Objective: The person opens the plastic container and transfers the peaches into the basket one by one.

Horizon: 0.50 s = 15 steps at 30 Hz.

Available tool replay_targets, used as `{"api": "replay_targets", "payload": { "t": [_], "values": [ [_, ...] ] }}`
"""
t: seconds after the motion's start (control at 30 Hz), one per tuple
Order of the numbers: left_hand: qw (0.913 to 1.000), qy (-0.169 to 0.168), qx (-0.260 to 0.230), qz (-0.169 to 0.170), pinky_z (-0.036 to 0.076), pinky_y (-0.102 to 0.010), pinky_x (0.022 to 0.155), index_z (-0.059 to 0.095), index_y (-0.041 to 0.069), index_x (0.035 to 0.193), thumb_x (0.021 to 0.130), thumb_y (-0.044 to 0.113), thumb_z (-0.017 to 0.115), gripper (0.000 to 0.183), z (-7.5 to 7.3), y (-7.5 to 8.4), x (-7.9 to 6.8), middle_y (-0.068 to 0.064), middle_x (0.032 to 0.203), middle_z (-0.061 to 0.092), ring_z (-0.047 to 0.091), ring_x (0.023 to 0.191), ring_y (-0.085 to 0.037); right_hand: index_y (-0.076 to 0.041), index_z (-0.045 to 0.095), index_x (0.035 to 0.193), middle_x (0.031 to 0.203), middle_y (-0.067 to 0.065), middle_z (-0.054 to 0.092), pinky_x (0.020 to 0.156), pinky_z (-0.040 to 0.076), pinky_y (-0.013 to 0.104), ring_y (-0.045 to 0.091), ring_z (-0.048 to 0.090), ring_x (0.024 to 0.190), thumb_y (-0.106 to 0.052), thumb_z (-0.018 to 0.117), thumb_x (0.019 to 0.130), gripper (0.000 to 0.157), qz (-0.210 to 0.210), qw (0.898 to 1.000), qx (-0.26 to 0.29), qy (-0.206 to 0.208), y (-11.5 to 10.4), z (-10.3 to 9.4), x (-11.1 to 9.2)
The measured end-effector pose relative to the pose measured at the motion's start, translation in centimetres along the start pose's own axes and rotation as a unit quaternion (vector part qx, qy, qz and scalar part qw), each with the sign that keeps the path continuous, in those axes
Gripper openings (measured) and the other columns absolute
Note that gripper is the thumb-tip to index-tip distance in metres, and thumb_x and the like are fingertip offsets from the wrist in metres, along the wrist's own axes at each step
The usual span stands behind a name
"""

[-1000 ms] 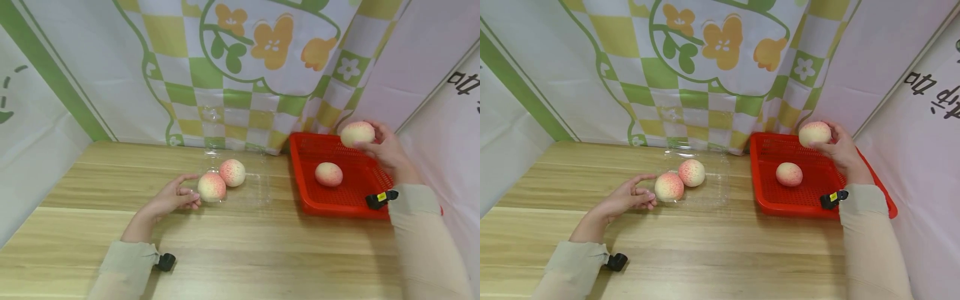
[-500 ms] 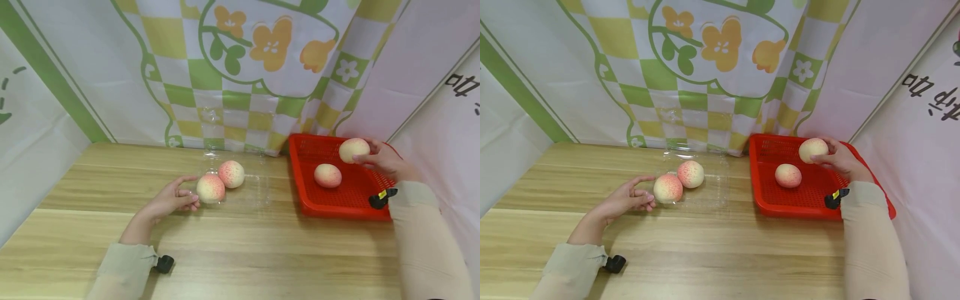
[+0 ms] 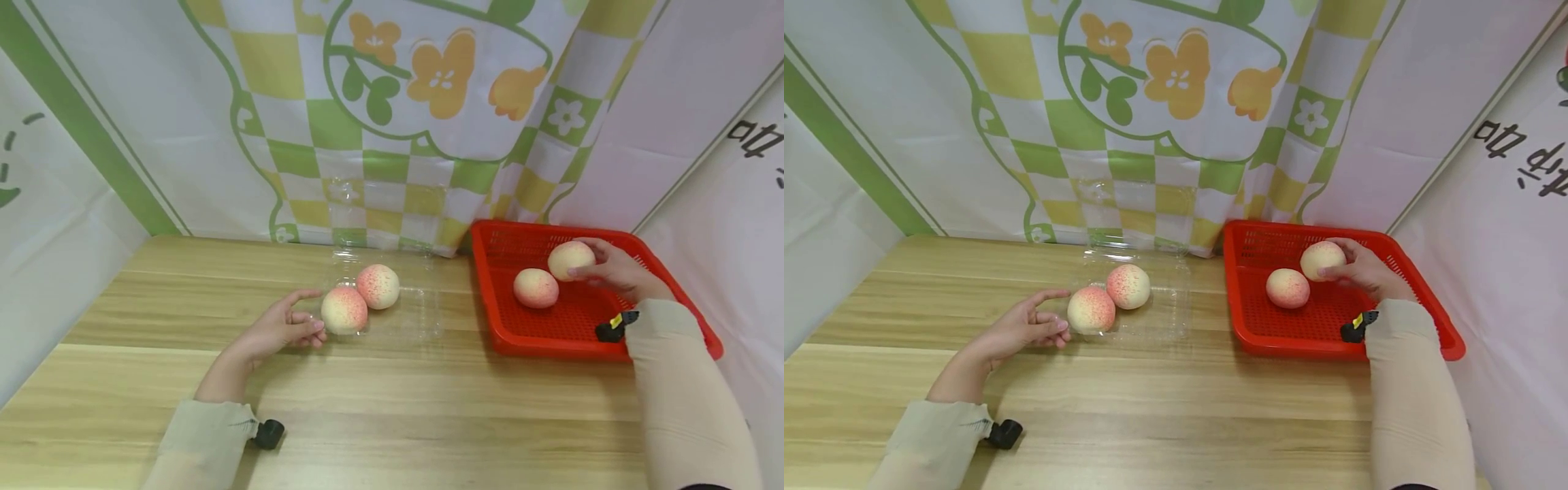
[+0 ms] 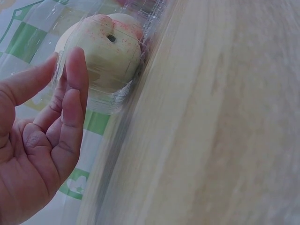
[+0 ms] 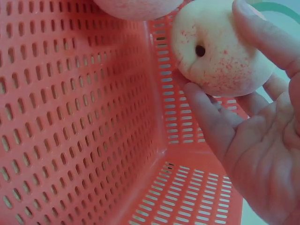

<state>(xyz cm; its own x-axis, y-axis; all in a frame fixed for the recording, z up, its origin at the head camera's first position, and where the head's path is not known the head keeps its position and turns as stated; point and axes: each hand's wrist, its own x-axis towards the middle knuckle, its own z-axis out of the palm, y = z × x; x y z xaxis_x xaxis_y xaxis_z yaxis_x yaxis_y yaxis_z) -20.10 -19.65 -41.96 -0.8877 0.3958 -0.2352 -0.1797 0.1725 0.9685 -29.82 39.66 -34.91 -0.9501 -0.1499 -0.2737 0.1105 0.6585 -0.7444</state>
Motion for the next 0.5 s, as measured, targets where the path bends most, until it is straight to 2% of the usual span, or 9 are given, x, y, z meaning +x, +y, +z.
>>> {"api": "replay_targets", "payload": {
  "t": [0.13, 0.23, 0.33, 0.5],
  "values": [
    [1.0000, 0.001, 0.000, 0.000, 0.059, -0.026, 0.081, 0.017, 0.006, 0.156, 0.097, 0.009, 0.062, 0.075, 0.02, -0.09, 0.02, -0.004, 0.090, 0.073, 0.071, 0.080, -0.014, -0.001, 0.012, 0.158, 0.153, 0.029, 0.031, 0.085, 0.055, 0.023, 0.016, 0.051, 0.110, -0.028, 0.065, 0.097, 0.085, 0.003, 1.000, -0.028, -0.009, -0.09, 0.23, 0.10],
    [1.0000, 0.001, 0.000, 0.000, 0.059, -0.026, 0.082, 0.017, 0.006, 0.156, 0.097, 0.009, 0.062, 0.075, 0.03, -0.13, 0.03, -0.005, 0.091, 0.073, 0.071, 0.081, -0.014, 0.001, 0.016, 0.156, 0.149, 0.030, 0.035, 0.083, 0.055, 0.022, 0.029, 0.048, 0.116, -0.029, 0.065, 0.096, 0.083, 0.002, 0.999, -0.050, -0.008, 0.08, 0.24, 0.13],
    [1.0000, 0.001, -0.001, 0.000, 0.059, -0.026, 0.082, 0.017, 0.007, 0.156, 0.097, 0.009, 0.062, 0.075, 0.04, -0.12, 0.06, -0.005, 0.091, 0.073, 0.071, 0.081, -0.013, 0.002, 0.023, 0.154, 0.144, 0.029, 0.041, 0.084, 0.053, 0.023, 0.035, 0.048, 0.117, -0.028, 0.067, 0.095, 0.080, 0.004, 0.997, -0.081, -0.008, 0.48, 0.17, 0.23],
    [1.0000, 0.001, -0.002, -0.001, 0.059, -0.026, 0.082, 0.017, 0.007, 0.157, 0.097, 0.008, 0.062, 0.075, 0.01, -0.09, 0.15, -0.005, 0.091, 0.073, 0.071, 0.081, -0.013, 0.001, 0.026, 0.153, 0.144, 0.029, 0.042, 0.097, 0.050, 0.043, 0.040, 0.045, 0.122, -0.031, 0.069, 0.093, 0.080, 0.007, 0.995, -0.100, -0.023, 0.84, 0.15, 0.50]
  ]
}}
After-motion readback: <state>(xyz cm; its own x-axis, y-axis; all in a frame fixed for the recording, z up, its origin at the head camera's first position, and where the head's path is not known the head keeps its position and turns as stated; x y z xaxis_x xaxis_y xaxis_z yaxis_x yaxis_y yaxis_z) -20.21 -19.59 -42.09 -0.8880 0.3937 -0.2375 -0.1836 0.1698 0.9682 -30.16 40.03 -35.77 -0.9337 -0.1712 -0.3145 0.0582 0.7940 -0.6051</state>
